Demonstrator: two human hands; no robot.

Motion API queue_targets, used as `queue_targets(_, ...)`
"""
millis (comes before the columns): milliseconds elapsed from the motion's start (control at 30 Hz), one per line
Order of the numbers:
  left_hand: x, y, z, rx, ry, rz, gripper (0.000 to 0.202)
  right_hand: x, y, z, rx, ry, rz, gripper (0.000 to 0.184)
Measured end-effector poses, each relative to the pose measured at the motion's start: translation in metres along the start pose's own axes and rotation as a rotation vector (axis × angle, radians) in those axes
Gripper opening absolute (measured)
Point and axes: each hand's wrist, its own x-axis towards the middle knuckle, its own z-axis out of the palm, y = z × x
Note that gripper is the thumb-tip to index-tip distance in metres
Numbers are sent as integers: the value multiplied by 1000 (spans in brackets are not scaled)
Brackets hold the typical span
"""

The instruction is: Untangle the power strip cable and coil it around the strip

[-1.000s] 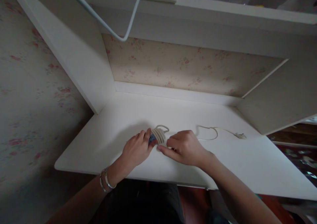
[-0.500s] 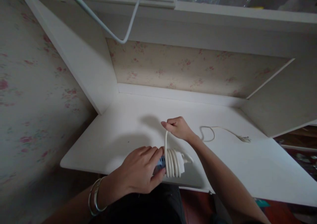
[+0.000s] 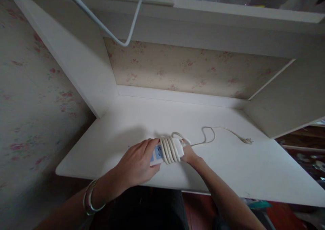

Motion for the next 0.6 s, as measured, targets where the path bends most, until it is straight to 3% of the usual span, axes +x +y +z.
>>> queue_targets(167, 22, -18, 8, 184, 61, -190, 46, -29, -25, -1, -44, -130, -10, 58)
queue_targets(333, 32, -30, 25, 293, 23, -285, 38, -49, -52, -22, -310, -57, -122, 43)
queue_targets(467, 31, -28, 37, 349, -52, -204, 31, -44, -63, -47, -368, 95, -299, 46)
queue_targets(600, 25, -19, 42, 292, -141, -13, 37, -20, -63, -71, -366, 219, -392, 53)
